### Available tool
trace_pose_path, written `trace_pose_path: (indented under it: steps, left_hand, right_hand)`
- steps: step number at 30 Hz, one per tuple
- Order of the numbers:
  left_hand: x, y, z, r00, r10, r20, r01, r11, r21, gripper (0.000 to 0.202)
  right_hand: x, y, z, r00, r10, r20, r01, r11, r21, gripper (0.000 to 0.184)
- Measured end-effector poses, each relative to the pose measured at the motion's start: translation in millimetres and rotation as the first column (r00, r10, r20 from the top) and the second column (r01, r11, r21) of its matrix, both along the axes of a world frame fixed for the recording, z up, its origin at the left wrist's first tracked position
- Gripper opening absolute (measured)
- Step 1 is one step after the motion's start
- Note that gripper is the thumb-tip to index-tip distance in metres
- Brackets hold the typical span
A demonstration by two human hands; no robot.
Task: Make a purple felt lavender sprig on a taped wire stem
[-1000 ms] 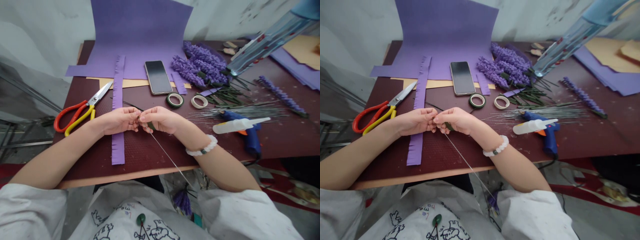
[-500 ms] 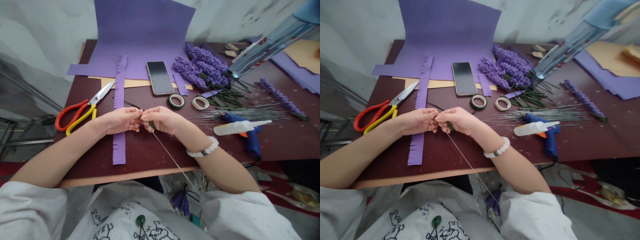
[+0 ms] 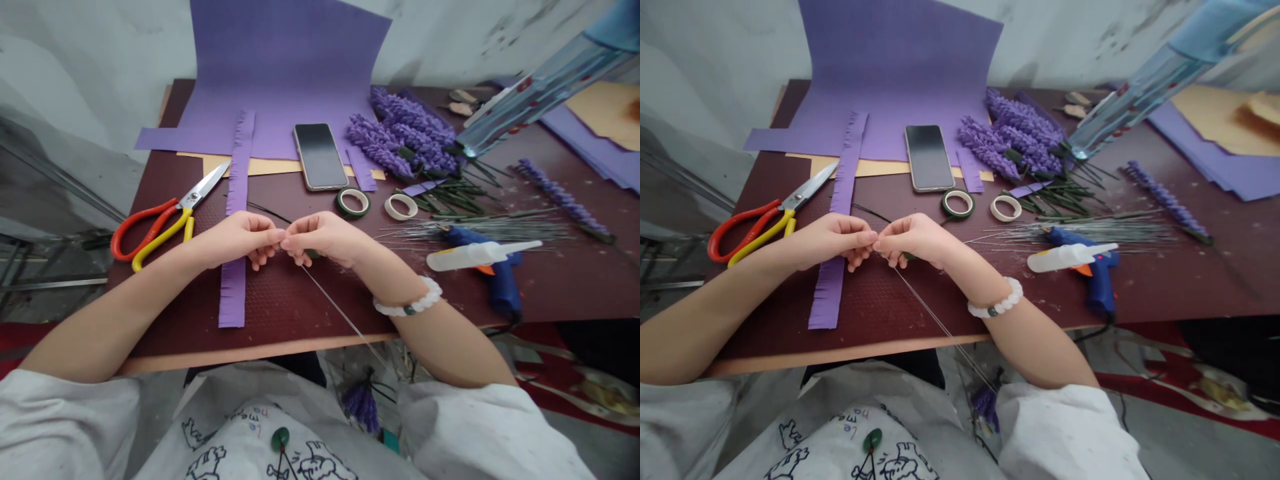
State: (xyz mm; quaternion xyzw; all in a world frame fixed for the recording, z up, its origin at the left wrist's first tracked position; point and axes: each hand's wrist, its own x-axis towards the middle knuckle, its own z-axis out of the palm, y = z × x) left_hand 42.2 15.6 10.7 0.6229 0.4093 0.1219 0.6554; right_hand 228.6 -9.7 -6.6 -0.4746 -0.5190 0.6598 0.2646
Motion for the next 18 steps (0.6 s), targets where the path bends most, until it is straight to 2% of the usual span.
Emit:
trace_pose_path:
  steps: [4,11,18]
  left_hand:
    - [-1.4,-1.1,1.8,0.998,-0.057,-0.025,0.060,0.994,0.097,0.020]
    - [-5.2,0.8,7.3,0.985,-0.170,-0.007,0.167,0.954,0.249,0.021]
    - [-6.7,1.3,7.2,0.978,-0.210,-0.019,0.203,0.918,0.341,0.020]
  right_hand:
    - [2.0,0.0,0.6,0.999,0.022,0.023,-0.022,1.000,-0.005,0.019]
    - [4.2,-0.6,6.2,0.987,0.024,-0.160,-0.049,0.987,-0.153,0.028]
    - [6.0,-0.6,2.4,0.973,0.068,-0.220,-0.110,0.977,-0.185,0.029]
